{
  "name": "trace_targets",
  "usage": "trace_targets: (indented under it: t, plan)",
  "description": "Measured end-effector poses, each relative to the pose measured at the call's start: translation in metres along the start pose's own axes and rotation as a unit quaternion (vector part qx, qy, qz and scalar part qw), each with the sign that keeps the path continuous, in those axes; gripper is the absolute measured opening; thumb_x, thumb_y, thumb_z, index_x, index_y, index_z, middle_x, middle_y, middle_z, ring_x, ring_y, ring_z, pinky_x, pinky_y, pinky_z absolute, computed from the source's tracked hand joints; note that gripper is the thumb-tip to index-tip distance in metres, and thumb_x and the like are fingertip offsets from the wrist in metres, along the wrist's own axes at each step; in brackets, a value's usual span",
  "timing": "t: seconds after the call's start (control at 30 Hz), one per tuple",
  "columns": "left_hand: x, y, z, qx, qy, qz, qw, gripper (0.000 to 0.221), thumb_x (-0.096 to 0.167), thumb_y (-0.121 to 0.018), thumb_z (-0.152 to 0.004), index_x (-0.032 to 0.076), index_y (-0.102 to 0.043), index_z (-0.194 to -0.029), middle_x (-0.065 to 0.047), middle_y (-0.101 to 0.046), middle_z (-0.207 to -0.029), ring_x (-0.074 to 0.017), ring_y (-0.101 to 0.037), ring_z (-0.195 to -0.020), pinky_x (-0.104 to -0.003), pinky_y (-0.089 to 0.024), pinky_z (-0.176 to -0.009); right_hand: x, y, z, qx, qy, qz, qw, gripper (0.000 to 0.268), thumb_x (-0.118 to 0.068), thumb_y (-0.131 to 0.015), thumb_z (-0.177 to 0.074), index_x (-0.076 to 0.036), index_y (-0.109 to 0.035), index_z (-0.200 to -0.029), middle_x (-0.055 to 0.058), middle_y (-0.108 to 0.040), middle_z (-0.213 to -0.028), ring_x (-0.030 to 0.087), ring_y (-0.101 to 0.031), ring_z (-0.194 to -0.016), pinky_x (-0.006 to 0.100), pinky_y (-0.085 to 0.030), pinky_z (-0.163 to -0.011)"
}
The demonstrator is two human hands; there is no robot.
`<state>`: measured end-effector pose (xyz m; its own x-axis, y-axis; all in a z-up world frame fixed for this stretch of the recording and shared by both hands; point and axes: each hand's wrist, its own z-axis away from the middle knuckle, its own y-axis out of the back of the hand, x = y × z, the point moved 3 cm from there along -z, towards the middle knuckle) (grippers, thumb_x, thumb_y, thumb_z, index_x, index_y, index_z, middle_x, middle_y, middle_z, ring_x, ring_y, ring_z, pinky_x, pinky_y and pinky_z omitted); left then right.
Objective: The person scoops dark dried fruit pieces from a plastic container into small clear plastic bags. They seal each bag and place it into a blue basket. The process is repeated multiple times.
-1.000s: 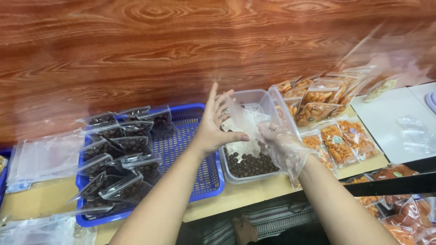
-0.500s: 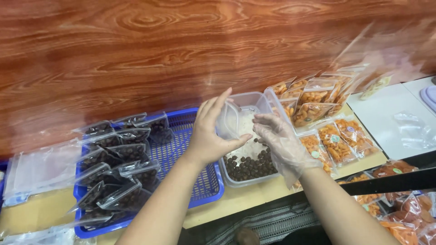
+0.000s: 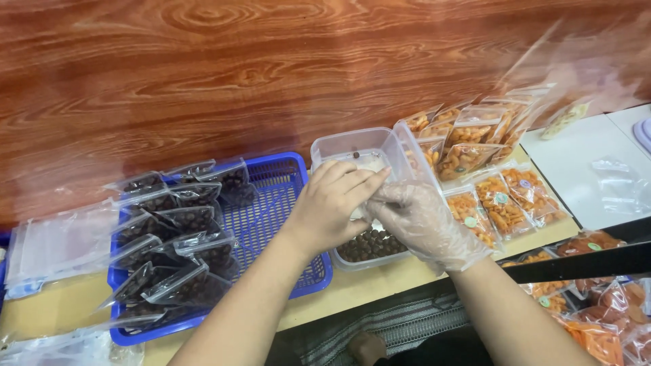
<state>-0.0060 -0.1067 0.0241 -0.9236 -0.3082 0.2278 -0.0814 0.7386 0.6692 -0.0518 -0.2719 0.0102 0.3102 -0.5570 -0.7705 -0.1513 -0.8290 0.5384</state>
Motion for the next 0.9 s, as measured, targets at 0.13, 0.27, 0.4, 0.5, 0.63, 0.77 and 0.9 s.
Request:
trace_targets:
  t: [0.13, 0.27, 0.4, 0.5, 0.63, 0.77, 0.9]
  plan:
    - [0.001, -0.003, 0.004, -0.011, 0.001, 0.008, 1.0, 0.075, 0.02, -0.09, -0.059, 0.014, -0.065, -0.129, -0.001, -0.071, -0.107, -0.0228, -0.061, -0.101, -0.042, -0.047, -0.102, -0.007, -0.007, 0.002, -0.063, -0.036, -0.01, 0.997, 0.018, -0.007, -0.07, -0.087, -0.005, -0.083, -0.1, 0.017, -0.081, -0.089, 0.028, -0.078, -0.091, 0.045, -0.062, -0.075]
    - [-0.006, -0.007, 0.005, -0.046, -0.009, 0.029, 0.998, 0.065, 0.021, -0.089, -0.063, 0.014, -0.068, -0.124, -0.001, -0.073, -0.104, -0.0225, -0.063, -0.098, -0.04, -0.049, -0.099, -0.029, -0.01, -0.005, -0.134, -0.042, -0.027, 0.99, 0.026, -0.001, -0.06, -0.09, 0.005, -0.078, -0.108, 0.027, -0.078, -0.098, 0.034, -0.075, -0.098, 0.052, -0.059, -0.081]
    - [-0.014, -0.01, 0.009, -0.113, 0.049, 0.088, 0.989, 0.085, 0.017, -0.089, -0.062, 0.016, -0.058, -0.14, -0.003, -0.076, -0.109, -0.0222, -0.066, -0.105, -0.04, -0.048, -0.105, 0.018, -0.018, 0.005, -0.134, -0.094, -0.034, 0.986, 0.026, -0.007, -0.069, -0.088, -0.004, -0.079, -0.112, 0.022, -0.08, -0.103, 0.035, -0.074, -0.103, 0.05, -0.059, -0.087]
    - [-0.025, -0.006, 0.012, -0.12, 0.067, 0.07, 0.988, 0.109, 0.029, -0.094, -0.049, 0.016, -0.049, -0.148, -0.005, -0.072, -0.116, -0.0252, -0.063, -0.115, -0.046, -0.041, -0.112, 0.001, -0.009, 0.002, -0.144, -0.106, -0.01, 0.984, 0.035, -0.014, -0.074, -0.089, -0.013, -0.075, -0.123, 0.021, -0.078, -0.112, 0.036, -0.071, -0.113, 0.051, -0.058, -0.09]
    - [-0.032, 0.006, 0.013, -0.126, 0.093, 0.066, 0.985, 0.106, 0.036, -0.093, -0.051, 0.016, -0.051, -0.146, -0.007, -0.07, -0.121, -0.0273, -0.061, -0.121, -0.049, -0.035, -0.117, -0.008, 0.011, 0.004, -0.138, -0.168, -0.056, 0.974, 0.037, -0.014, -0.078, -0.086, -0.02, -0.079, -0.123, 0.012, -0.08, -0.118, 0.027, -0.072, -0.114, 0.044, -0.059, -0.094]
    - [-0.039, 0.004, 0.015, -0.14, 0.097, 0.047, 0.984, 0.091, 0.033, -0.091, -0.057, 0.016, -0.057, -0.14, -0.006, -0.07, -0.119, -0.0264, -0.06, -0.122, -0.048, -0.035, -0.117, -0.009, 0.025, 0.006, -0.136, -0.185, -0.056, 0.972, 0.043, -0.011, -0.078, -0.085, -0.02, -0.076, -0.127, 0.013, -0.079, -0.121, 0.029, -0.071, -0.116, 0.047, -0.058, -0.096]
    - [-0.037, 0.009, 0.015, -0.132, 0.092, 0.064, 0.985, 0.085, 0.035, -0.091, -0.056, 0.016, -0.061, -0.134, -0.006, -0.069, -0.12, -0.0273, -0.06, -0.122, -0.047, -0.039, -0.115, -0.013, 0.031, 0.009, -0.133, -0.194, -0.028, 0.972, 0.043, -0.014, -0.079, -0.084, -0.023, -0.077, -0.126, 0.009, -0.08, -0.12, 0.025, -0.07, -0.116, 0.047, -0.058, -0.095]
